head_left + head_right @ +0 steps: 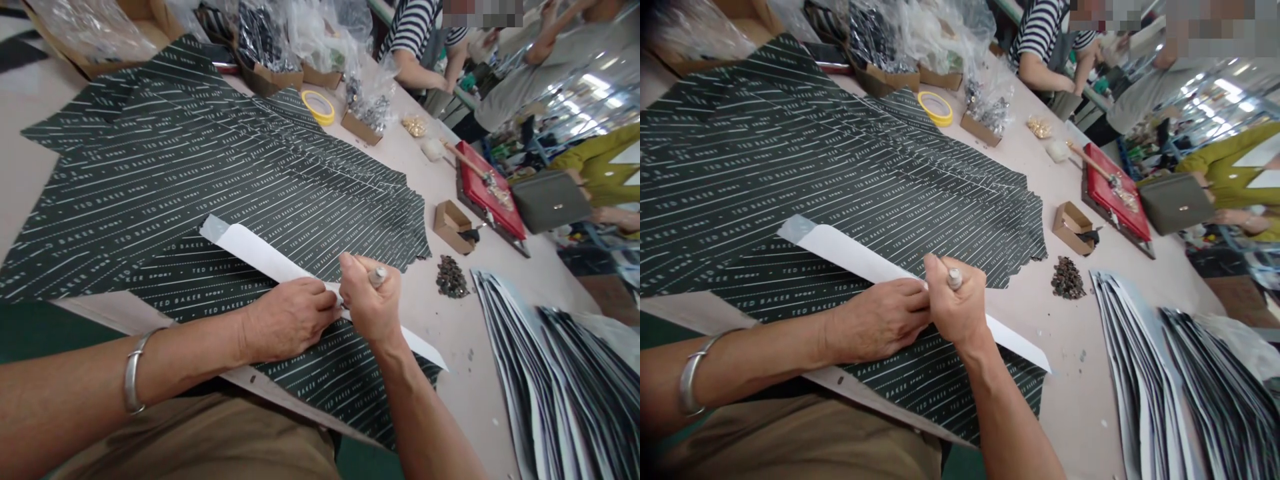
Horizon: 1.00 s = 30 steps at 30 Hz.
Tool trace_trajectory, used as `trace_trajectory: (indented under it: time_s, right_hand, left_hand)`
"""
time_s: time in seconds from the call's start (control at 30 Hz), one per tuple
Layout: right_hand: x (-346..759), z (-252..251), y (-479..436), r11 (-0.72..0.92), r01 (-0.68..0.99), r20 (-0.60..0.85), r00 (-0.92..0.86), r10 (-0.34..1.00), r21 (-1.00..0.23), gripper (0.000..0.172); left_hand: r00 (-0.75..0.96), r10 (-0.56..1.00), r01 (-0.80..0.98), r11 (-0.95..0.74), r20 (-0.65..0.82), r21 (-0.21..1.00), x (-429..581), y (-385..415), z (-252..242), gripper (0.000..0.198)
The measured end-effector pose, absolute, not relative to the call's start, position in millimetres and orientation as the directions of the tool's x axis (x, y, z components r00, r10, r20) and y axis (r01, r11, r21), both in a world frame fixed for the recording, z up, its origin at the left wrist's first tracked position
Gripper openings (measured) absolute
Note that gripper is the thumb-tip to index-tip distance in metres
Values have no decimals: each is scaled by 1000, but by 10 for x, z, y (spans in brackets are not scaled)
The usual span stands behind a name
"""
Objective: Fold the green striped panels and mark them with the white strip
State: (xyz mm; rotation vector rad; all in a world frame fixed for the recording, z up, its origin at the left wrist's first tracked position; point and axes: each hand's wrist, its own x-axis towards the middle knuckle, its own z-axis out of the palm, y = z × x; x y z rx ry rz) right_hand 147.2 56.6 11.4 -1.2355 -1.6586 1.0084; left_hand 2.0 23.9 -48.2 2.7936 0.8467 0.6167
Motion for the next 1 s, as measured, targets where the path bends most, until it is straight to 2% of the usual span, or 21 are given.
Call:
trace_trajectory:
  time_s: [0.1,0.2,0.23,0.3,0.4,0.47,0.5,0.57,0.63,0.7,0.8,0.87,0.93,0.97,1.0]
  right_hand:
    - [1582,194,562,140,92,129,-123,984,-986,51]
    - [1572,284,532,261,-181,271,-29,962,-948,49]
    - [1551,277,513,304,-224,311,4,950,-926,49]
    - [1526,194,482,293,-223,299,11,954,-930,49]
    - [1667,16,506,193,-55,195,-30,980,-980,51]
    - [1931,-46,578,220,214,222,-14,975,-952,53]
    - [2103,-56,623,236,400,253,-9,967,-886,54]
    - [2474,-57,713,202,730,278,-18,960,-653,53]
    - [2800,-60,783,147,879,231,-43,972,-454,48]
    - [3003,-58,813,144,904,178,-77,981,-402,39]
    - [2986,15,733,212,867,200,-133,971,-452,32]
    - [2779,110,592,301,811,170,-249,953,-501,36]
    - [2497,207,428,412,738,82,-440,894,-534,48]
    - [2363,246,359,454,725,34,-513,858,-518,50]
    - [2254,279,311,473,742,-18,-546,838,-475,44]
  left_hand:
    - [746,566,493,-823,350,281,11,240,-442,10]
    - [733,573,487,-818,367,304,13,232,-432,11]
    - [729,573,488,-818,373,304,15,229,-435,12]
    - [723,573,489,-819,385,300,15,224,-445,12]
    - [720,579,487,-814,381,318,1,216,-456,11]
    - [721,578,493,-816,383,302,-15,211,-453,11]
    - [711,579,506,-815,399,281,-22,209,-448,12]
    - [660,594,559,-797,461,227,-33,207,-431,17]
    - [582,622,632,-751,523,190,-42,212,-413,22]
    - [520,642,684,-708,564,175,-52,226,-403,26]
    - [483,636,689,-700,602,186,-64,261,-400,30]
    - [468,612,665,-719,638,201,-53,288,-383,31]
    - [448,572,633,-746,687,209,-15,312,-340,32]
    - [438,543,614,-763,716,203,12,323,-310,33]
    - [431,507,595,-781,747,187,40,335,-279,33]
